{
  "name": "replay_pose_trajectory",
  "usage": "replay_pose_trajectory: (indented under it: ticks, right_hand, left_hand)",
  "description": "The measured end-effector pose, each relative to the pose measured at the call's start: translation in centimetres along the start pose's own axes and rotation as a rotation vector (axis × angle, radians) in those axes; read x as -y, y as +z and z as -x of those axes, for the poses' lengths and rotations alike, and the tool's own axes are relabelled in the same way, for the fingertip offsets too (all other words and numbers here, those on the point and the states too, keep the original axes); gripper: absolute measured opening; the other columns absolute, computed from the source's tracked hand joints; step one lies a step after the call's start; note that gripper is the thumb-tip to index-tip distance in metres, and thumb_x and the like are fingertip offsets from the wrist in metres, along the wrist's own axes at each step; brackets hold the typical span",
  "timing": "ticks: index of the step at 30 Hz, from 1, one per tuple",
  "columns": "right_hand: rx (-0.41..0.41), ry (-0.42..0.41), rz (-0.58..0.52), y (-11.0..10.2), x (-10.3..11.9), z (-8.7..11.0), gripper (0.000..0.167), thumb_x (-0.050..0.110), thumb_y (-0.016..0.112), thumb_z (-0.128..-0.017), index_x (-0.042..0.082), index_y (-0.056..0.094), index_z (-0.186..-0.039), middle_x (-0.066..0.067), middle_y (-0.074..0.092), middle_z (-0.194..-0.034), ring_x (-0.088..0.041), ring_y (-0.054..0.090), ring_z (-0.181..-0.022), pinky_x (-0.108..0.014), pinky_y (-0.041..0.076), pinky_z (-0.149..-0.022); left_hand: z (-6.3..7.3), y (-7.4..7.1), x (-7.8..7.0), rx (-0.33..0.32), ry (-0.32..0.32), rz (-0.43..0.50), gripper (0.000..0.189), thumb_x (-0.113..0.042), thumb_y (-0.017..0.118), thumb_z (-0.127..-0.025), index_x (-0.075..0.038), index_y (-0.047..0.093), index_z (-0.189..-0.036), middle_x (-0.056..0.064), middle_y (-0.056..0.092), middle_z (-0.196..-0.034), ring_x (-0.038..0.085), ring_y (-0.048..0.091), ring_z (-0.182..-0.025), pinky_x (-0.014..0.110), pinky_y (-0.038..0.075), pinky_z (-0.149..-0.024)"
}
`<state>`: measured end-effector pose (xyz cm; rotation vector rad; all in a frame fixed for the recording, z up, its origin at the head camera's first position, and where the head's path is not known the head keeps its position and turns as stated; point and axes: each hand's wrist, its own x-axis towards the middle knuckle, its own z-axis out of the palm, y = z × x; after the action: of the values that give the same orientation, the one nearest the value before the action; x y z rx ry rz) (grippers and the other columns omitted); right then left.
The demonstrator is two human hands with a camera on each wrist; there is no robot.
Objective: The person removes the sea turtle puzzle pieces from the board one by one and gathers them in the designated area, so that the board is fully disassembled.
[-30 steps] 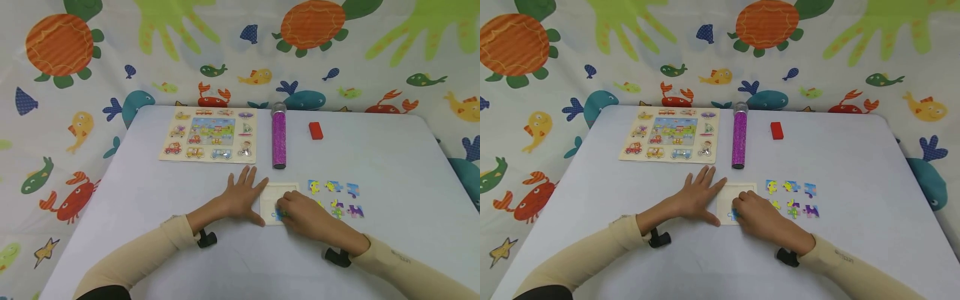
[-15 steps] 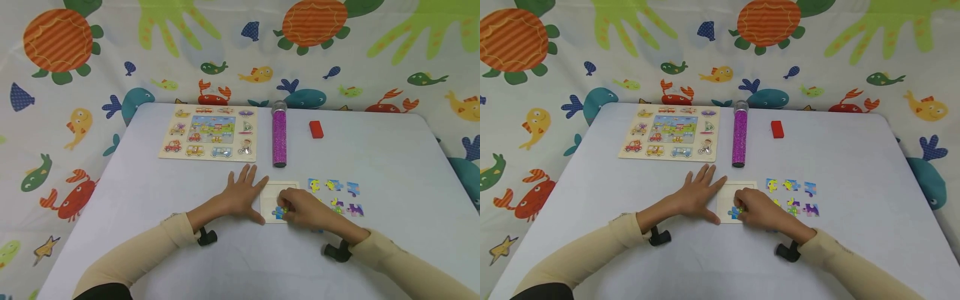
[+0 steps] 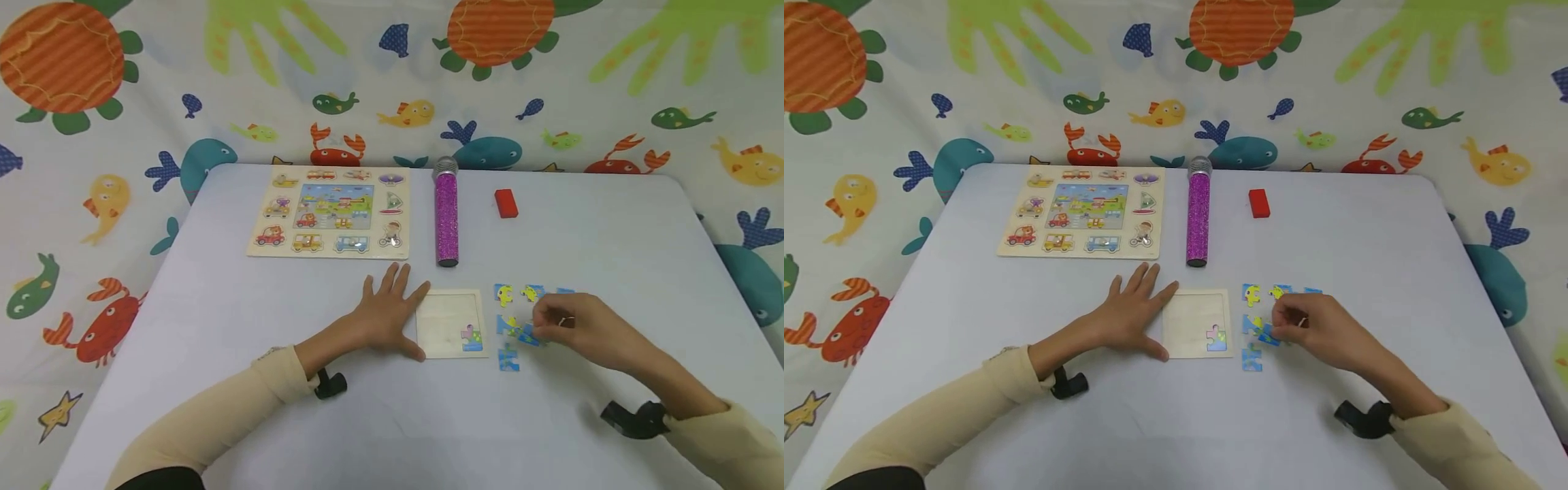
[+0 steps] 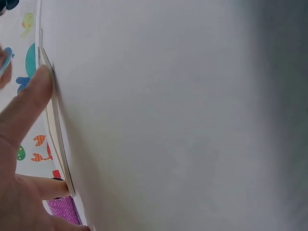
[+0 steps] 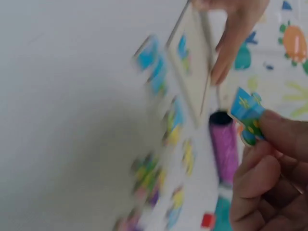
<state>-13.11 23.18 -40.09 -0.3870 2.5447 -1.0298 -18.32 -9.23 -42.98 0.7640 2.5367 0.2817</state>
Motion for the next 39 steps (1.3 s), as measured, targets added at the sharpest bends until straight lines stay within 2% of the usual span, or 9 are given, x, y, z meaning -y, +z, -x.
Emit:
replay_pose_trajectory:
  ticks: [5, 9, 14, 21, 25, 29, 32, 35, 39]
  right_hand:
    - [0.073, 0.003, 0.001, 0.1, -2.7, 1.8, 0.015, 0.011, 0.077, -0.09, 0.018, 0.064, -0.087, 0.006, 0.062, -0.086, -0.01, 0.056, -0.08, -0.024, 0.048, -0.068]
    - [0.045, -0.031, 0.055, 1.6, -3.8, 2.6, 0.018, 0.008, 0.078, -0.088, 0.02, 0.064, -0.086, 0.01, 0.059, -0.081, -0.006, 0.055, -0.077, -0.024, 0.048, -0.068]
    - [-0.043, -0.069, 0.161, 2.6, -3.7, 2.7, 0.022, 0.002, 0.08, -0.085, 0.019, 0.066, -0.087, 0.013, 0.058, -0.08, -0.004, 0.052, -0.075, -0.025, 0.049, -0.067]
    - [0.001, -0.072, 0.199, 2.1, -3.2, 2.3, 0.023, 0.001, 0.078, -0.086, 0.017, 0.062, -0.084, 0.011, 0.052, -0.076, -0.006, 0.047, -0.072, -0.024, 0.042, -0.062]
    - [-0.002, -0.03, 0.242, 2.2, -3.2, 2.4, 0.019, 0.0, 0.077, -0.086, 0.015, 0.065, -0.087, 0.01, 0.054, -0.077, -0.008, 0.048, -0.072, -0.025, 0.044, -0.063]
    - [-0.08, -0.016, 0.413, 3.0, -2.1, 2.7, 0.016, 0.004, 0.082, -0.083, 0.011, 0.072, -0.093, 0.008, 0.059, -0.083, -0.009, 0.051, -0.073, -0.028, 0.048, -0.063]
    - [-0.156, -0.06, 0.534, 3.5, -0.2, 2.4, 0.021, 0.007, 0.086, -0.079, 0.009, 0.074, -0.096, 0.004, 0.063, -0.088, -0.011, 0.057, -0.076, -0.031, 0.052, -0.064]
    - [-0.172, -0.136, 0.536, 4.1, 1.9, 1.1, 0.028, 0.007, 0.087, -0.078, 0.008, 0.075, -0.103, -0.001, 0.069, -0.097, -0.019, 0.065, -0.088, -0.037, 0.058, -0.072]
    - [-0.094, -0.251, 0.486, 5.6, 3.7, -1.3, 0.033, 0.007, 0.086, -0.08, 0.006, 0.075, -0.111, -0.004, 0.07, -0.107, -0.023, 0.065, -0.1, -0.038, 0.059, -0.081]
  left_hand:
    - [0.2, -0.2, 0.1, 0.004, -0.011, 0.003, 0.119, -0.058, 0.089, -0.07, -0.015, 0.027, -0.163, 0.024, 0.004, -0.169, 0.043, -0.006, -0.155, 0.076, 0.005, -0.113]
    - [0.1, 0.0, 0.0, 0.009, 0.001, 0.003, 0.12, -0.059, 0.088, -0.071, -0.015, 0.026, -0.164, 0.024, 0.003, -0.169, 0.043, -0.007, -0.155, 0.076, 0.004, -0.113]
    - [0.0, 0.1, 0.1, 0.004, 0.005, -0.003, 0.12, -0.06, 0.088, -0.071, -0.015, 0.025, -0.164, 0.024, 0.003, -0.169, 0.044, -0.005, -0.155, 0.076, 0.006, -0.113]
    - [0.1, 0.0, 0.1, 0.007, -0.002, -0.001, 0.121, -0.06, 0.088, -0.071, -0.016, 0.025, -0.164, 0.023, 0.002, -0.169, 0.043, -0.006, -0.155, 0.076, 0.004, -0.114]
    - [0.1, -0.2, -0.1, 0.011, -0.003, -0.005, 0.12, -0.06, 0.088, -0.071, -0.016, 0.025, -0.164, 0.023, 0.002, -0.169, 0.043, -0.006, -0.155, 0.076, 0.004, -0.114]
    - [0.0, -0.3, -0.2, 0.015, -0.003, -0.012, 0.12, -0.06, 0.087, -0.071, -0.016, 0.025, -0.164, 0.023, 0.001, -0.169, 0.043, -0.007, -0.155, 0.075, 0.003, -0.114]
    - [0.0, -0.4, -0.2, 0.013, 0.002, -0.015, 0.121, -0.061, 0.087, -0.071, -0.016, 0.024, -0.164, 0.023, 0.001, -0.169, 0.043, -0.007, -0.155, 0.076, 0.003, -0.114]
    - [0.1, -0.4, -0.2, 0.008, -0.005, -0.017, 0.12, -0.06, 0.088, -0.071, -0.016, 0.025, -0.164, 0.023, 0.002, -0.169, 0.043, -0.006, -0.155, 0.076, 0.004, -0.114]
    - [0.2, -0.1, -0.2, 0.011, -0.011, -0.012, 0.12, -0.06, 0.088, -0.071, -0.018, 0.026, -0.164, 0.022, 0.004, -0.169, 0.042, -0.005, -0.155, 0.075, 0.006, -0.114]
